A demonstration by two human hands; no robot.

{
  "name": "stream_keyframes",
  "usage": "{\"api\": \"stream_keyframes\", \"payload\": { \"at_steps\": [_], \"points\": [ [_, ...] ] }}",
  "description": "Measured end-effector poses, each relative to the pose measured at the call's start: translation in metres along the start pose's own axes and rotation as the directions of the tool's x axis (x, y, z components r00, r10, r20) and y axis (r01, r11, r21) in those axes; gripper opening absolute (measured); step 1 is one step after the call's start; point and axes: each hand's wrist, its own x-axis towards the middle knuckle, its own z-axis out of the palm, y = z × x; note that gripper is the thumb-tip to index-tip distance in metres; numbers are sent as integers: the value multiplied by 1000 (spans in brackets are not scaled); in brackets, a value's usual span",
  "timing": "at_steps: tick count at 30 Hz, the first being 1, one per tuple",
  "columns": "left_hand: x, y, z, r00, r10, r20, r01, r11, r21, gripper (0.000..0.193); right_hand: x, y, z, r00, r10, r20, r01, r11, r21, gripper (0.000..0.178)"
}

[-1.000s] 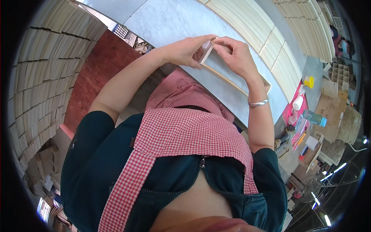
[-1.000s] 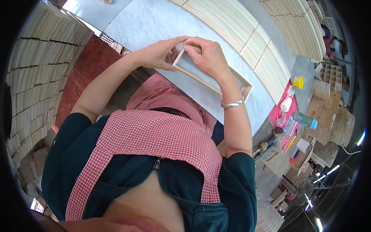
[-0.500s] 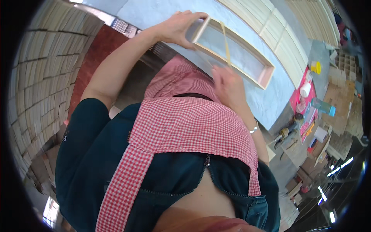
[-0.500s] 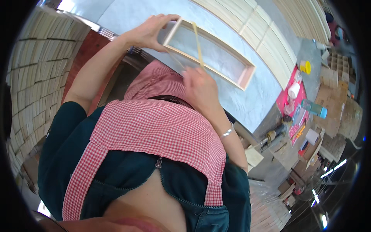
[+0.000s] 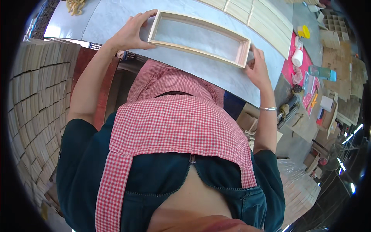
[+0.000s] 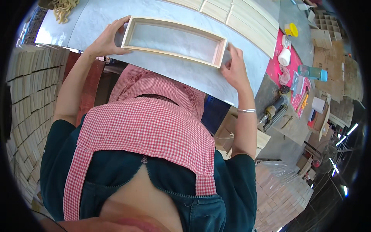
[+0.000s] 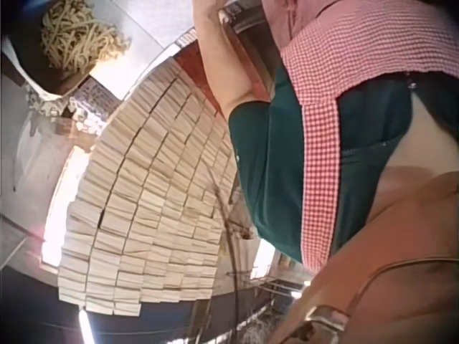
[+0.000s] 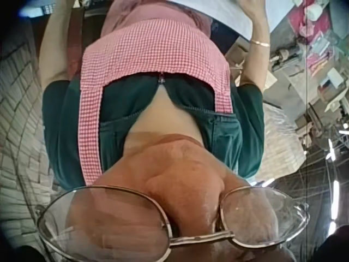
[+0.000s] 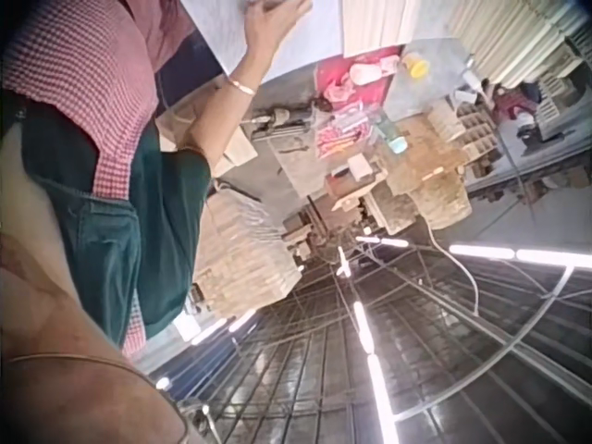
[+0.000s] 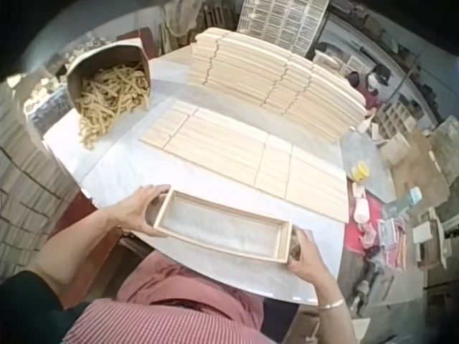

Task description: Assembling wooden boxes by applying glue to frames and securing wooden slats with a pneumatic nail gun.

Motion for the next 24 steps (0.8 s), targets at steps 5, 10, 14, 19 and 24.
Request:
{"api": "stream_keyframes", "payload": {
  "at_steps": [5,10,14,19,24],
  "points": [
    [-5,3,6,998,-57,2,57,997,52,106,-15,8,35,999,-21,-35,28,971,238,64],
    [-21,18,0,984,-160,-75,138,962,-235,67,-19,11,45,977,-53,-207,108,959,262,62],
    [-27,24,-2,921,-384,63,329,683,-652,41,-20,5,50,976,-1,-216,71,945,319,61],
    [-24,26,11,864,-472,176,463,606,-648,23,-21,2,50,977,31,-213,49,932,359,58],
    [-20,29,13,893,-447,54,419,782,-462,24,-23,-5,52,970,70,-232,25,923,383,53]
  ]
}}
